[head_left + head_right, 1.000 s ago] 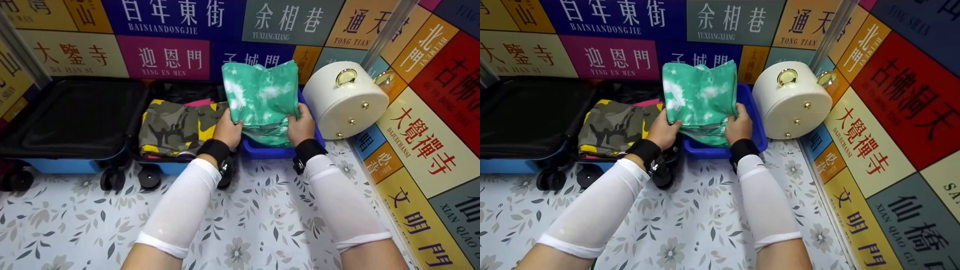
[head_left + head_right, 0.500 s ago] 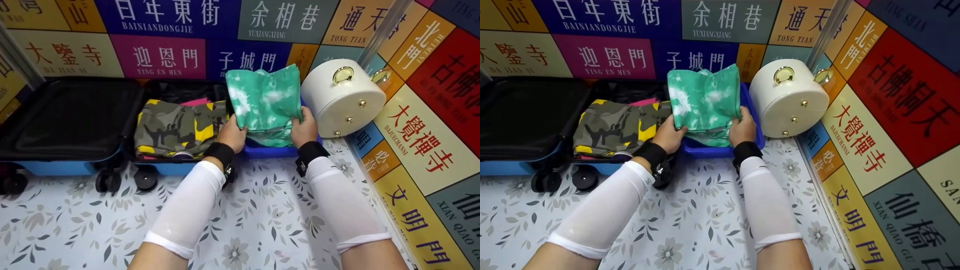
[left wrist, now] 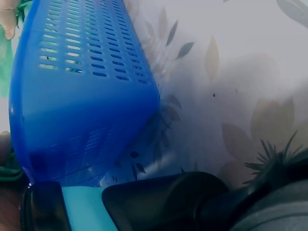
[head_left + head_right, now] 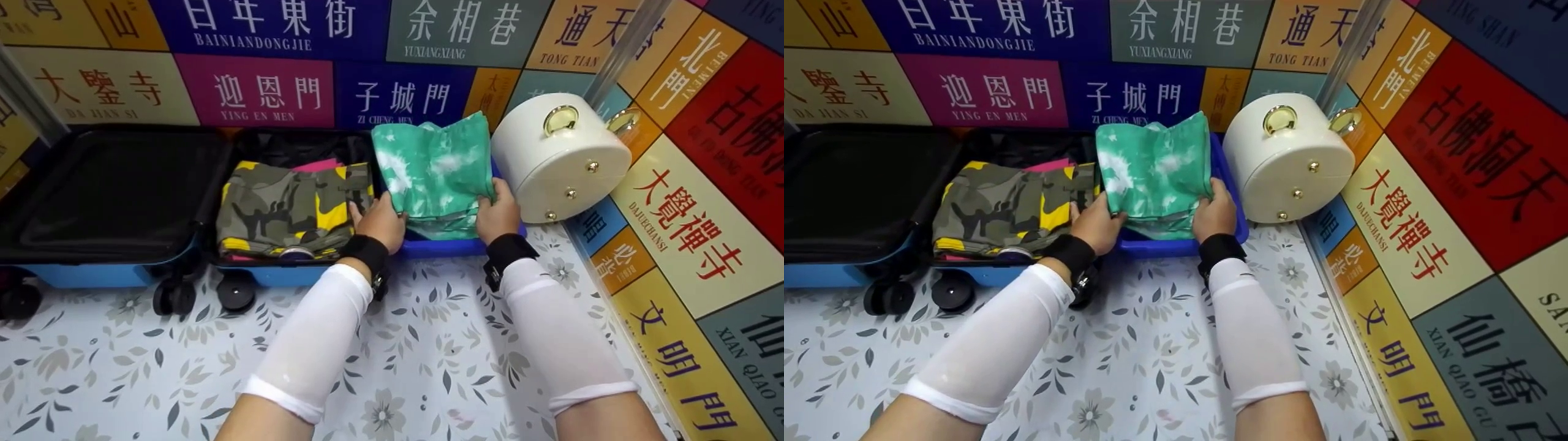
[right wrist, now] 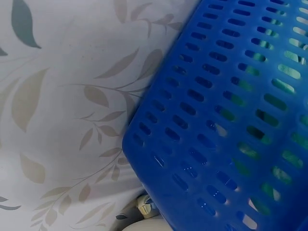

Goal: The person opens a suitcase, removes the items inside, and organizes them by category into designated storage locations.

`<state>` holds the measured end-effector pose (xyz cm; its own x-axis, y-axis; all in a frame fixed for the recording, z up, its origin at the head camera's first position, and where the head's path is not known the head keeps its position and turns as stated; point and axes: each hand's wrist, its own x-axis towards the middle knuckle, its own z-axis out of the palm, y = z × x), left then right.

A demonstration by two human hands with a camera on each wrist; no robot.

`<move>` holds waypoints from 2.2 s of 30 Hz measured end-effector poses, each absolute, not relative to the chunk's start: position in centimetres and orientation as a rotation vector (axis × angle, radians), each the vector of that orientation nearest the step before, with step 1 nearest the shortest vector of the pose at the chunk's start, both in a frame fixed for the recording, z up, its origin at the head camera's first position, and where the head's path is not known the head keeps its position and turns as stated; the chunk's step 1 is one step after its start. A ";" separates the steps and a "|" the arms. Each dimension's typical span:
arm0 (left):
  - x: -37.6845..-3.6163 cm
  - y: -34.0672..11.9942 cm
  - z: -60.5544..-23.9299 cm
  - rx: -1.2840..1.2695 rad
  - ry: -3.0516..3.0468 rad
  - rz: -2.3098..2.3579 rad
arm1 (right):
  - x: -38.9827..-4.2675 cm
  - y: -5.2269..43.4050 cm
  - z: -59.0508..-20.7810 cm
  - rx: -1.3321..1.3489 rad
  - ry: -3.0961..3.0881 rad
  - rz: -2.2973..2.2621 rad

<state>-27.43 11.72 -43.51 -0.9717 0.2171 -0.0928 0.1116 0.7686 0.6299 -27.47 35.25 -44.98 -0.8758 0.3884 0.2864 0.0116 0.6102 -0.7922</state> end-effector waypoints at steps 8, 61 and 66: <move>-27.2 11.9 -43.6 0.297 2.815 0.973 | -27.4 35.3 -44.7 -0.377 -2.462 1.136; -26.2 10.1 -43.4 0.574 2.769 0.724 | -27.7 35.8 -44.6 -0.511 -2.823 0.789; -26.4 9.0 -43.2 0.579 2.757 0.758 | -27.6 35.4 -44.6 -0.474 -2.801 0.751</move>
